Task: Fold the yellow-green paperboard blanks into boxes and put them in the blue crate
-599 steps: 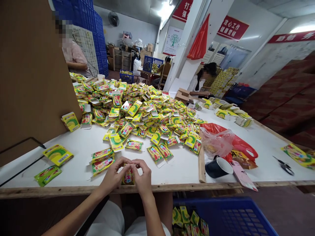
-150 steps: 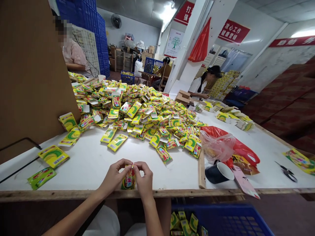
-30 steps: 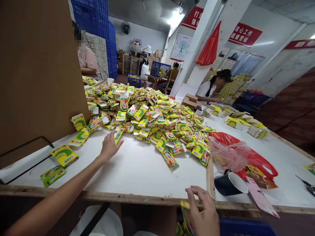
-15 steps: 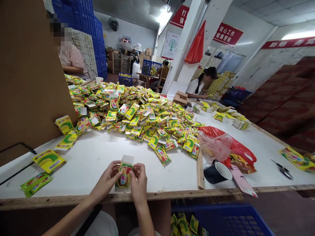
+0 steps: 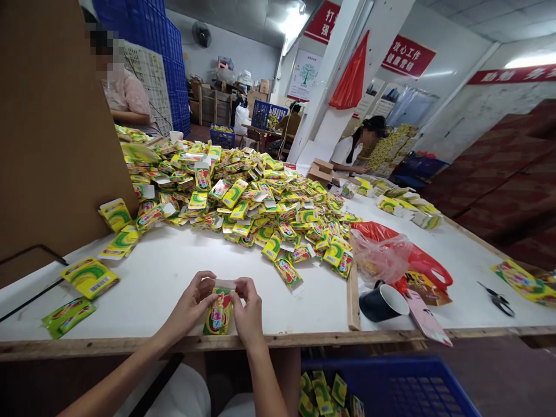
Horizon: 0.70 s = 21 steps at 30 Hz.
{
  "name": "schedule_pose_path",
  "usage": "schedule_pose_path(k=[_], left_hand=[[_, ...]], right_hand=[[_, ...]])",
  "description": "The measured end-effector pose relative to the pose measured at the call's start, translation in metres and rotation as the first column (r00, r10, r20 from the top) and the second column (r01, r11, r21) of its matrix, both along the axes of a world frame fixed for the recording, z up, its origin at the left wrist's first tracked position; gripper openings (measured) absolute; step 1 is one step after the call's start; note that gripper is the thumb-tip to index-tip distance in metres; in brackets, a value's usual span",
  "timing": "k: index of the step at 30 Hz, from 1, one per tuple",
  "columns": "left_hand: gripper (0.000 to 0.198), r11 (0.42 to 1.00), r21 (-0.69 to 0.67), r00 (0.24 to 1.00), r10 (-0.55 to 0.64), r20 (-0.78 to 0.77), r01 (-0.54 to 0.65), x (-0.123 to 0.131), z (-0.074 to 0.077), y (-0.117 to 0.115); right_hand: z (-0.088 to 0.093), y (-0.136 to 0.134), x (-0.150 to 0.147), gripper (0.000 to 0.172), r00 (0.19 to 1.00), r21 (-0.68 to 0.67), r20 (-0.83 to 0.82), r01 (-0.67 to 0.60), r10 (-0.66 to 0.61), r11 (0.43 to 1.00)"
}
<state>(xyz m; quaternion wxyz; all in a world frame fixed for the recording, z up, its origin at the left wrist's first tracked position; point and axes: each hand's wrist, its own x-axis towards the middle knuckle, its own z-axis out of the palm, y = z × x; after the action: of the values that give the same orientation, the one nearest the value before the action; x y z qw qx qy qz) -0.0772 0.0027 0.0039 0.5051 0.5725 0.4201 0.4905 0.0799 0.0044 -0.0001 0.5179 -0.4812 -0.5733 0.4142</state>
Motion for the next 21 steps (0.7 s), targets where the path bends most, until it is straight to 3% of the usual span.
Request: schedule_pose_path(k=[6,14,21], left_hand=[[0.014,0.996,0.051,0.984,0.075,-0.159,-0.068,0.001,0.01,-0.011],[0.018,0.982,-0.034,0.977,0.181,-0.112,-0.186,0.008,0.012,-0.005],[0.021,0.995,0.015,0.988,0.102,-0.114,-0.101,0.002,0.006,-0.013]], right_hand=[[0.011,-0.011,-0.005,0.011,0.994,0.069,0.086,-0.067,0.061,0.995],[0.014,-0.003,-0.01,0.014,0.994,0.011,0.105,0.043,-0.044,0.999],[0.005,-0.011,-0.014,0.011,0.998,-0.015,0.031,-0.048,0.049,0.999]])
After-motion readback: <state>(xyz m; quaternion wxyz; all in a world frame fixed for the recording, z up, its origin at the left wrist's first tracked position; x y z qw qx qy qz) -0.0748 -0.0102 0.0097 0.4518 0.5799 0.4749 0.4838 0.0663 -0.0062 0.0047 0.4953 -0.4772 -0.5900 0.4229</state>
